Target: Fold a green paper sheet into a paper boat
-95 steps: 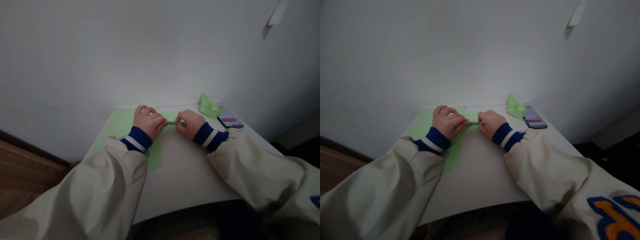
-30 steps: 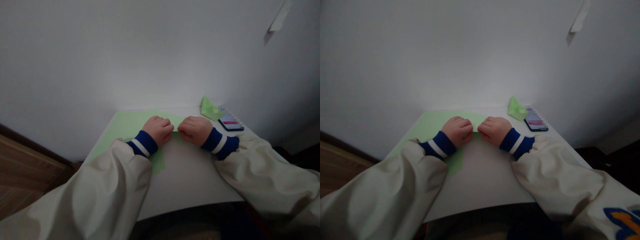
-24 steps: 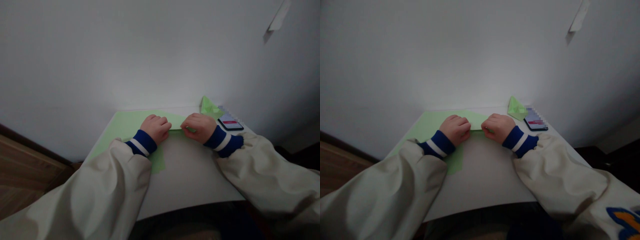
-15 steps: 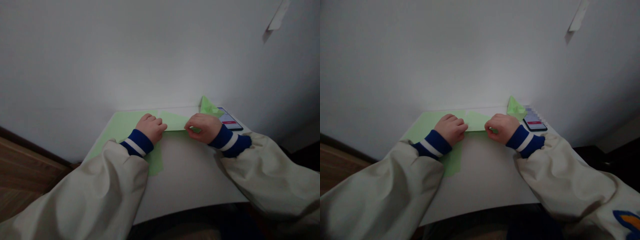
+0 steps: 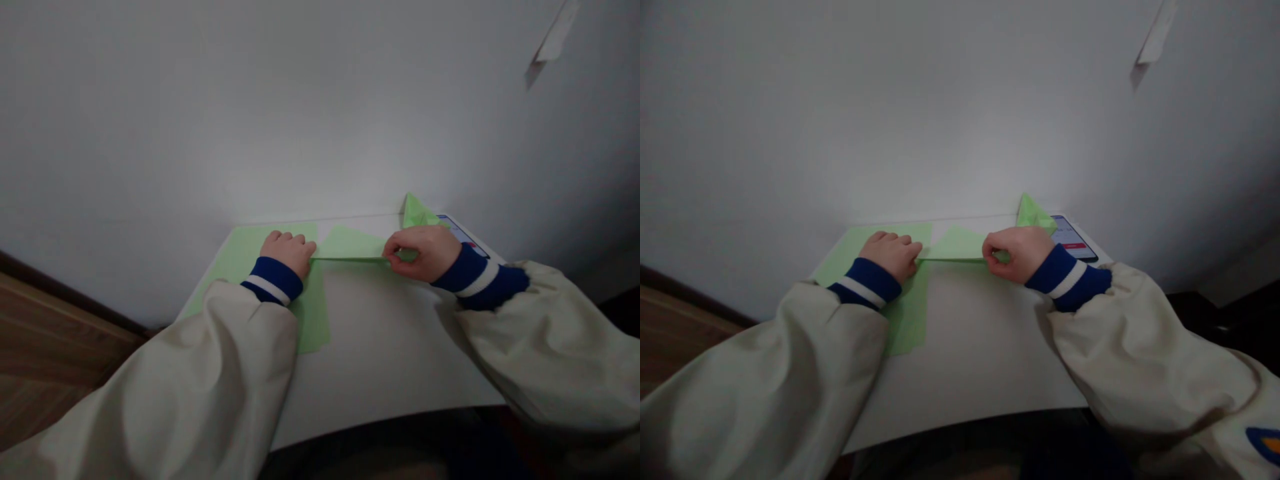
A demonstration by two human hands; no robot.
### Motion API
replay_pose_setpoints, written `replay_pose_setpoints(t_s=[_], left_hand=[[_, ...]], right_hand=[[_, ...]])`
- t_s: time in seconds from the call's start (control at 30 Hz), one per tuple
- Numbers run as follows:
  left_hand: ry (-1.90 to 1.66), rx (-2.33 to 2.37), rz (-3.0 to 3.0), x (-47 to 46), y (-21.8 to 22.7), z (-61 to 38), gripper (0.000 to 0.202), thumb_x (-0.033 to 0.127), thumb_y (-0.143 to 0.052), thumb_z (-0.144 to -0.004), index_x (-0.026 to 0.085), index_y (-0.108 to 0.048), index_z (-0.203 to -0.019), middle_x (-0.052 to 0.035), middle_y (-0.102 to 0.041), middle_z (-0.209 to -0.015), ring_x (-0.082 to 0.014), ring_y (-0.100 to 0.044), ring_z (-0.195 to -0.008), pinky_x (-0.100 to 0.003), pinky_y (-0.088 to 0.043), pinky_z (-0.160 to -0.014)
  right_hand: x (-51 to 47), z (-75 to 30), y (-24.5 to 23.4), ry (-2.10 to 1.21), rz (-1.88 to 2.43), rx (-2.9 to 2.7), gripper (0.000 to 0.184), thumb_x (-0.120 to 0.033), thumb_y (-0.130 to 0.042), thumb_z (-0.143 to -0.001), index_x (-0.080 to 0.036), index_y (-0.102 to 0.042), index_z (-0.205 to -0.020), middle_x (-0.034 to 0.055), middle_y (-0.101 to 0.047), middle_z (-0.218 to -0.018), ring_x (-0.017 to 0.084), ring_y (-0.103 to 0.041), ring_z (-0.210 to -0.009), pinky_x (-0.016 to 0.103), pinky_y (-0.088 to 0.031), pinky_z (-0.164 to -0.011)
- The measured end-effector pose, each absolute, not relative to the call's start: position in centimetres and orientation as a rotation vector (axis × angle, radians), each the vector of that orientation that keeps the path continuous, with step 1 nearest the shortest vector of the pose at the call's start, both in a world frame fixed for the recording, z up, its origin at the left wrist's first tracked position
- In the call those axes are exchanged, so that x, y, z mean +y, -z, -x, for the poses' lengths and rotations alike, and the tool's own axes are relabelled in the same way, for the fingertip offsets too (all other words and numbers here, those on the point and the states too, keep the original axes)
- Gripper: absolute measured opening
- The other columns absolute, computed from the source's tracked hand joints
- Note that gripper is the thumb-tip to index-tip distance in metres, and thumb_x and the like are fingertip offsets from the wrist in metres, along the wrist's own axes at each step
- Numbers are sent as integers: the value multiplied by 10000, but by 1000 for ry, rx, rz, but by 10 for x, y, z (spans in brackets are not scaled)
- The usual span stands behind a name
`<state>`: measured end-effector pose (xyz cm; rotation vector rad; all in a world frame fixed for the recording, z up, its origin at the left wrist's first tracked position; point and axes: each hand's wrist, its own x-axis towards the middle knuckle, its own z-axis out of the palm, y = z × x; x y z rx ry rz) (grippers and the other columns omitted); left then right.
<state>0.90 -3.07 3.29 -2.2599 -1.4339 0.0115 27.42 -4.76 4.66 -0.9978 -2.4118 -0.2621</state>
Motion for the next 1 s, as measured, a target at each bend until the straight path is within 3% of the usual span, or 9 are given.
replay_pose_setpoints(t_s=[0.2,0.4,0.53,0.73,0.93,1.0], left_hand=[[128,-1675,2227,-26,-29,-12,239,225,-412,-783,150,-611,-892,-126,-662,-830,-295,-602,-847,-398,-402,-715],[609,-1974,2402,-21,-30,-19,392,344,-275,-896,155,-527,-1129,-91,-675,-861,-231,-624,-826,-328,-436,-717],[684,-2001,2494,-20,-30,-21,423,322,-400,-860,142,-442,-1240,-81,-669,-894,-226,-629,-827,-317,-443,-730],[747,-1931,2431,-16,-23,-18,388,258,-385,-857,173,-465,-1226,-79,-661,-852,-225,-625,-757,-324,-449,-706],[719,-1986,2333,-14,-19,-16,360,227,-341,-860,158,-512,-1169,-100,-664,-860,-240,-627,-783,-344,-457,-731],[776,-1930,2374,-14,-19,-15,361,213,-326,-859,154,-527,-1153,-103,-666,-909,-235,-627,-818,-339,-460,-752]], right_hand=[[-48,-274,-44,282,1100,-2378,73,-224,-537,-705,-219,-609,-717,-22,-670,-703,133,-608,-637,242,-374,-563],[-48,-265,-35,190,1058,-2414,107,-242,-531,-750,-227,-633,-779,-21,-693,-757,133,-632,-681,238,-395,-590],[-52,-256,-32,-17,1029,-2407,140,-312,-536,-793,-246,-650,-841,-21,-702,-759,123,-638,-681,239,-425,-628],[-54,-255,-35,-445,919,-2576,411,-304,-620,-717,-222,-534,-1111,2,-694,-895,124,-627,-771,253,-461,-716],[-38,-269,-25,-295,840,-2739,417,-150,-614,-599,-189,-593,-1014,69,-638,-1001,188,-572,-898,313,-451,-800],[-34,-270,-23,-339,758,-2752,331,-109,-579,-614,-179,-612,-935,65,-649,-999,176,-578,-901,302,-445,-817]])
